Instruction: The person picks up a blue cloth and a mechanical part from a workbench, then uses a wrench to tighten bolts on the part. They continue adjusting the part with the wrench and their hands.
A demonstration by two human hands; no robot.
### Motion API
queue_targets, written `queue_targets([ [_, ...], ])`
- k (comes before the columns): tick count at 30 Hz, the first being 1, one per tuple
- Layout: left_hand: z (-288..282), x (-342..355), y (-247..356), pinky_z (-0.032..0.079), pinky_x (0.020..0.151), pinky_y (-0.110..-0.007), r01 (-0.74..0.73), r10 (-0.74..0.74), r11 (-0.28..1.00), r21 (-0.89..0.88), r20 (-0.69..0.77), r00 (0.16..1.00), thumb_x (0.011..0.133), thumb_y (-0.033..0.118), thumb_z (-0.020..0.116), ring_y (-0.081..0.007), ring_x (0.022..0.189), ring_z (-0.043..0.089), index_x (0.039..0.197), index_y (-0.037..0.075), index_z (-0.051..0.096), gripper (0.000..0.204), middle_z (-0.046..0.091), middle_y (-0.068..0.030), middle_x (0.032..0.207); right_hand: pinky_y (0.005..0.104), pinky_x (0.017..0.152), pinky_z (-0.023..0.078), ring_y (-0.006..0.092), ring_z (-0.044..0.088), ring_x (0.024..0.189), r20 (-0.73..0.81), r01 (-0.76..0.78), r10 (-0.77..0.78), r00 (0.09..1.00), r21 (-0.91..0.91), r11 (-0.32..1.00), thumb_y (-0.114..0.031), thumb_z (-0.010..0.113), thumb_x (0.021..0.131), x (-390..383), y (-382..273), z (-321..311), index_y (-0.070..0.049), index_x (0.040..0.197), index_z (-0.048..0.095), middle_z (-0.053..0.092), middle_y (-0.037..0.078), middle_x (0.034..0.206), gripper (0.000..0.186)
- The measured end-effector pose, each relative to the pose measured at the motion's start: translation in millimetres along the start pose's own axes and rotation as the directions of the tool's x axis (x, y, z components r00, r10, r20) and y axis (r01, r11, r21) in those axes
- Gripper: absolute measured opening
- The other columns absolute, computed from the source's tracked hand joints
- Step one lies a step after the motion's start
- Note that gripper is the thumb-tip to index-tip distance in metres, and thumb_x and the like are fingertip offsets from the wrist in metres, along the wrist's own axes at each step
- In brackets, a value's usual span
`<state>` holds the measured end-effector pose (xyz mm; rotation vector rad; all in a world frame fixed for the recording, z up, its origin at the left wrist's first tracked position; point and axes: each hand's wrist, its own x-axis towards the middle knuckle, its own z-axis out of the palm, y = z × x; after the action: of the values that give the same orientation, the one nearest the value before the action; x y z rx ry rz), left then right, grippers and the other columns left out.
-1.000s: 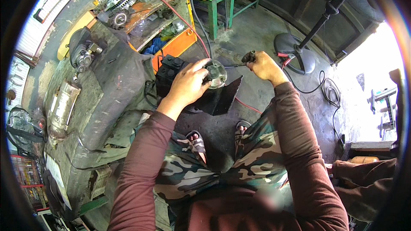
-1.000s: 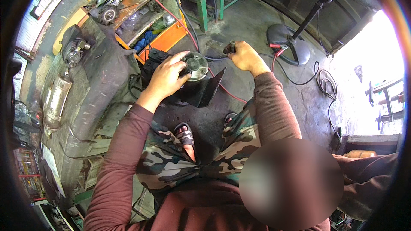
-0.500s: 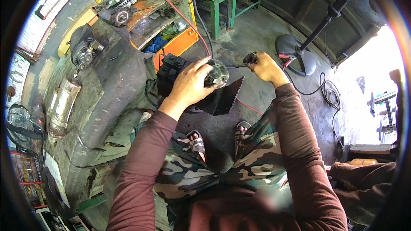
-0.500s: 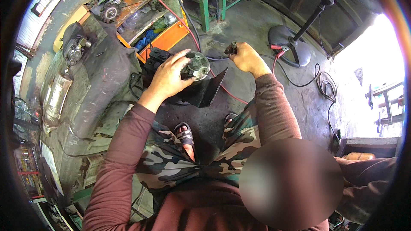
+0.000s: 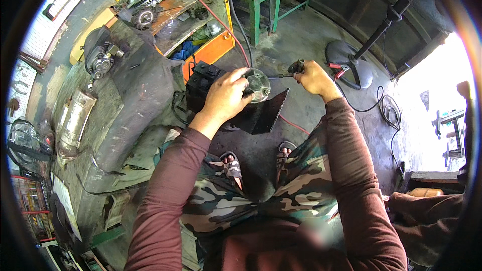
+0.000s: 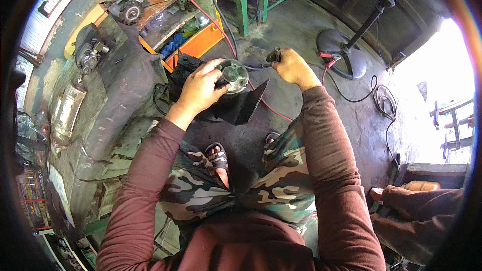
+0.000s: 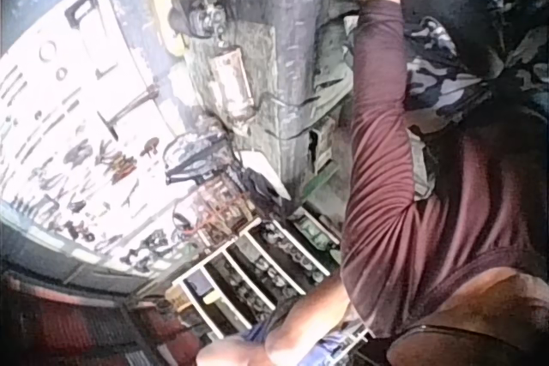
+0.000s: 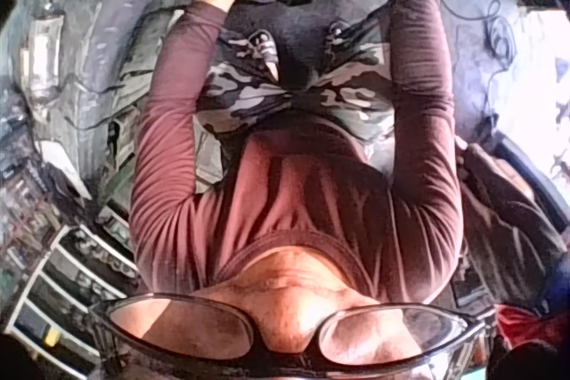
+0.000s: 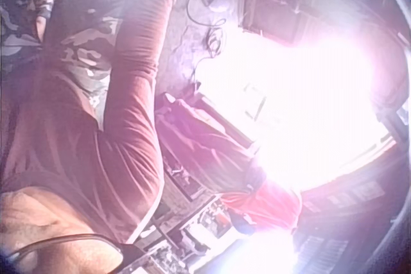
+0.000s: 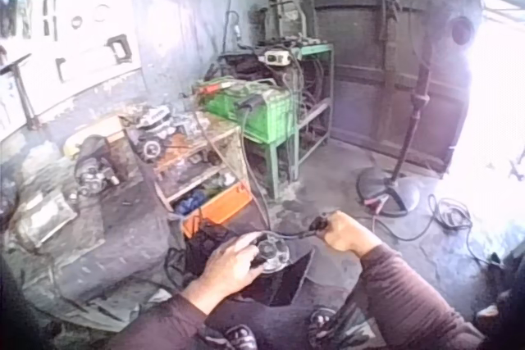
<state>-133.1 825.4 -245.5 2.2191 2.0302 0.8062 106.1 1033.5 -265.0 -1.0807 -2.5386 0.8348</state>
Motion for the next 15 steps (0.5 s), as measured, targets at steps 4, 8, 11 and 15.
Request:
queue_targets([
  [4,0.4,-0.7,0.3,0.053,0.106,-0.045,-0.058,0.059,0.998,0.011,-0.069,0.996,0.083,0.023,0.084,-0.0343,0.123,0.065,0.098,0.001,0.07,0.03,0.062,-0.0135,0.144,0.0402,0.076,0.054,0.0259,0.069,0.077,-0.033,0.064,-0.063,0.997,0.046,0.997,-0.011,0.07,0.089,-3.5,-6.5,-2.0,0.002,0.111,0.075,0.073,0.021,0.083,0.026],
  [8,1.2,-1.7,-2.0,0.053,0.104,-0.044,-0.094,0.095,0.995,0.041,-0.025,0.995,0.083,0.024,0.084,-0.0341,0.121,0.065,0.101,0.002,0.069,0.032,0.061,-0.0128,0.145,0.0413,0.073,0.054,0.0271,0.068,0.073,-0.029,0.006,-0.006,1.0,0.014,1.0,-0.012,0.072,0.089,-6.4,-9.6,-4.5,0.003,0.11,0.075,0.072,0.02,0.079,0.026],
  [11,5.2,-1.3,-3.1,0.054,0.104,-0.044,-0.072,0.074,0.996,0.061,-0.037,0.997,0.083,0.026,0.084,-0.0342,0.12,0.065,0.104,0.003,0.069,0.034,0.061,-0.0131,0.145,0.0428,0.071,0.053,0.0282,0.069,0.071,-0.049,0.076,-0.073,0.996,0.061,0.995,-0.014,0.073,0.089,-6.2,-6.4,-2.3,0.003,0.106,0.075,0.072,0.02,0.077,0.024],
  [15,1.5,-3.1,-4.7,0.054,0.104,-0.045,-0.166,0.17,0.984,0.067,-0.061,0.983,0.084,0.023,0.081,-0.0367,0.121,0.065,0.104,0.002,0.07,0.031,0.062,-0.015,0.142,0.0455,0.068,0.052,0.0279,0.068,0.068,-0.087,0.094,-0.094,0.992,-0.001,0.996,-0.017,0.072,0.089,-4.1,-2.5,1.6,0.004,0.092,0.072,0.07,0.021,0.074,0.021],
])
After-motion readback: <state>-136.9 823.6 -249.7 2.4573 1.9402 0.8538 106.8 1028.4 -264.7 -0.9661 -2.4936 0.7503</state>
